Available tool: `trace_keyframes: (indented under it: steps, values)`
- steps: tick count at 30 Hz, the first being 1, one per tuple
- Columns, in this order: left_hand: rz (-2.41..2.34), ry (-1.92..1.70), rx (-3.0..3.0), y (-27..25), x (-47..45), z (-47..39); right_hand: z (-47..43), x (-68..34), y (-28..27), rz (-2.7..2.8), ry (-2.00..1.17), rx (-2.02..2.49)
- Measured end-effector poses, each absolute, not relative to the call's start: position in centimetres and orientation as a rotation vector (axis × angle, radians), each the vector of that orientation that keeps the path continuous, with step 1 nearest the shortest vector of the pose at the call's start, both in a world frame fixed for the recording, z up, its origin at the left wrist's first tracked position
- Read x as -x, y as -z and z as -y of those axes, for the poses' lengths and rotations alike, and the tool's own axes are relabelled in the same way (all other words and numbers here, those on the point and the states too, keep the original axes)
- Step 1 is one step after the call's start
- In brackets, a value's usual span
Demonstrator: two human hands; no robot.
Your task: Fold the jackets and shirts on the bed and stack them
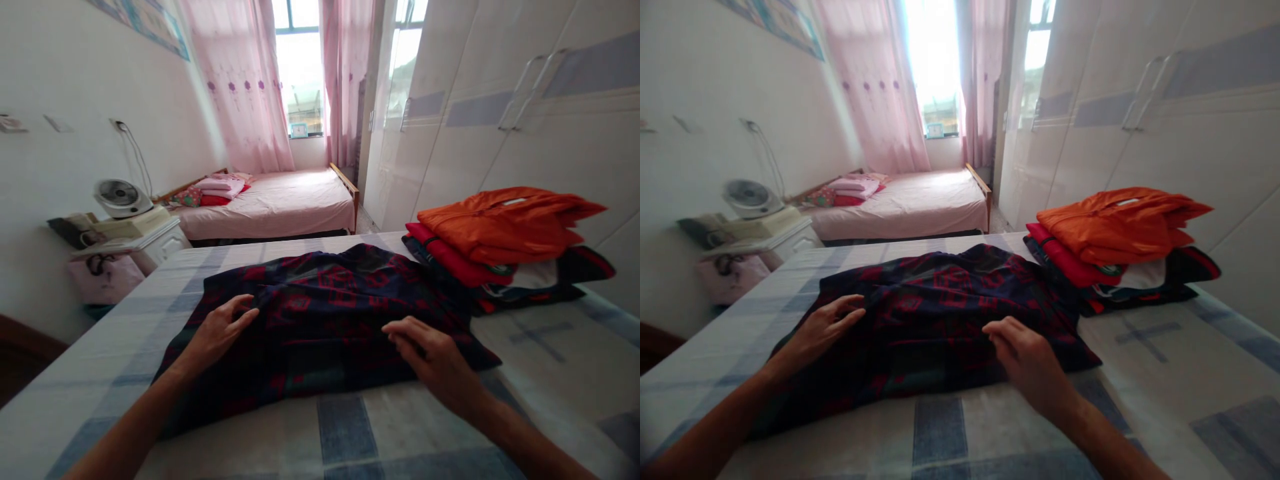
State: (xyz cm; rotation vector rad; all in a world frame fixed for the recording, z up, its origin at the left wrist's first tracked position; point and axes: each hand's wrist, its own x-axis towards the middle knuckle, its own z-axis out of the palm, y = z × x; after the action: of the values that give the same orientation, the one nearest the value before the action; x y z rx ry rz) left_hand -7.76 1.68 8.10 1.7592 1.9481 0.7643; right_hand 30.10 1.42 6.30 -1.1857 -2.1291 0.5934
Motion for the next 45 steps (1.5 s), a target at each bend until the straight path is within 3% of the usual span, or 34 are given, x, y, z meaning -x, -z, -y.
trace_keyframes:
  steps: [3,10,12,16,18,26,32,39,45]
  values:
    - [-1.901,-0.87,-1.751,-8.5,6.9,-3.2,-3.1,-32.4,-6.4,2.124,-0.386,1.326]
    - [-1.721,-1.555,-1.579,-14.2,6.7,-1.2,-4.7,-35.0,-4.0,2.141,0.065,1.391]
    - [-1.759,-1.497,-1.522,-14.2,8.4,-0.1,-4.8,-35.0,-3.7,2.15,0.149,1.399]
    - [-1.802,-0.952,-1.396,-11.2,11.4,1.1,-5.1,-34.4,-3.3,2.194,0.161,1.382]
    - [-1.779,-0.848,-1.329,-9.6,11.5,1.2,-5.3,-34.1,-3.1,2.2,0.132,1.367]
    - [-1.736,-0.823,-1.378,-8.8,8.7,0.4,-5.0,-34.4,-3.1,2.141,0.081,1.319]
    - [-1.662,-1.243,-1.249,-10.5,10.5,3.9,-4.3,-34.9,-2.6,2.154,0.06,1.254]
    - [-1.866,-0.834,-1.302,-7.2,11.6,6.7,-4.0,-34.6,-1.8,2.215,0.003,1.276]
    - [-1.825,-1.089,-1.235,-7.8,9.3,3.3,-3.9,-34.0,-2.0,2.249,0.047,1.216]
